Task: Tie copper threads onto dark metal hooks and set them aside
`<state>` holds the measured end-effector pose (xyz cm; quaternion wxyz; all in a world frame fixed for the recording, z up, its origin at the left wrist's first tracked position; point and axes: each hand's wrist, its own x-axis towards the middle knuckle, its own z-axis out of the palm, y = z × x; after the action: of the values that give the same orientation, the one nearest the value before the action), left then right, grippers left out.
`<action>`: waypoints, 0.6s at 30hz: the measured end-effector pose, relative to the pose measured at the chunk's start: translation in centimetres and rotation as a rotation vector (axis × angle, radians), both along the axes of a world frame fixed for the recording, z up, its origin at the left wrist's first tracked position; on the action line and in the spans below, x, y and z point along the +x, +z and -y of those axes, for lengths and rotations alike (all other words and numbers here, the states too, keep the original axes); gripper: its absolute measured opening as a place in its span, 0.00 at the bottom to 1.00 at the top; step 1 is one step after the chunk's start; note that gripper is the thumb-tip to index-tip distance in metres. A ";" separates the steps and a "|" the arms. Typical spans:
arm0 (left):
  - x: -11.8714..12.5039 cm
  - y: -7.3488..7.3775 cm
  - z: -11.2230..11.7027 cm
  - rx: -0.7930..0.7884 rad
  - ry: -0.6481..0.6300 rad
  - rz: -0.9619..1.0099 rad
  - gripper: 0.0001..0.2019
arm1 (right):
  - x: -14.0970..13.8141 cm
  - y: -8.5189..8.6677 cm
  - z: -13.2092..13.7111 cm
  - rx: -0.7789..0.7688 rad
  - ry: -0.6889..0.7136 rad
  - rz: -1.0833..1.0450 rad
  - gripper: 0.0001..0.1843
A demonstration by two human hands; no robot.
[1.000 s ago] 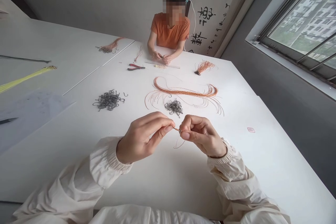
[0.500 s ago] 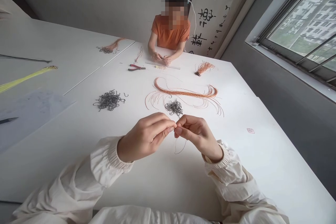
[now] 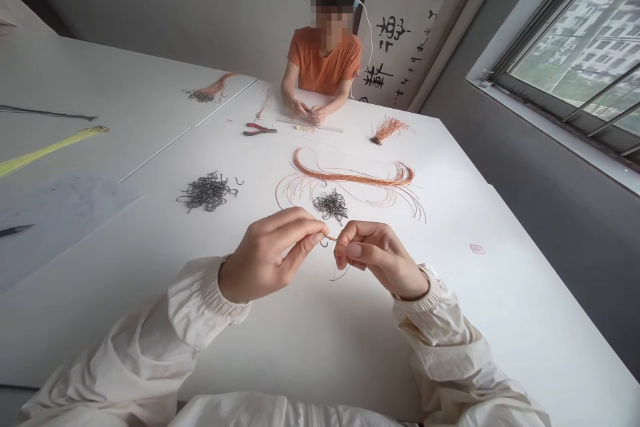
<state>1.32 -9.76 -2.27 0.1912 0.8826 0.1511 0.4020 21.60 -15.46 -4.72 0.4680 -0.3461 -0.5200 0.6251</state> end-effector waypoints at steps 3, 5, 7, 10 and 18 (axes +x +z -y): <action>0.0 0.0 -0.3 0.002 0.014 -0.007 0.08 | 0.6 0.4 0.1 0.018 -0.015 0.051 0.09; 0.0 0.0 -0.4 0.001 0.014 -0.015 0.09 | 0.8 0.6 0.1 0.031 -0.020 0.100 0.10; 0.0 0.1 -0.3 -0.009 0.006 -0.020 0.09 | 0.9 0.7 0.2 0.048 -0.013 0.121 0.10; -0.1 0.1 -0.2 -0.030 -0.018 -0.012 0.09 | 1.1 0.7 0.2 0.059 0.013 0.090 0.09; -0.2 0.1 -0.7 -0.023 -0.131 -0.046 0.09 | 2.5 1.0 -0.3 0.073 0.149 0.181 0.11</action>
<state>1.09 -9.10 -2.15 0.2238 0.8973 0.1019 0.3666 24.11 -15.14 -3.68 0.3838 -0.3441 -0.6067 0.6051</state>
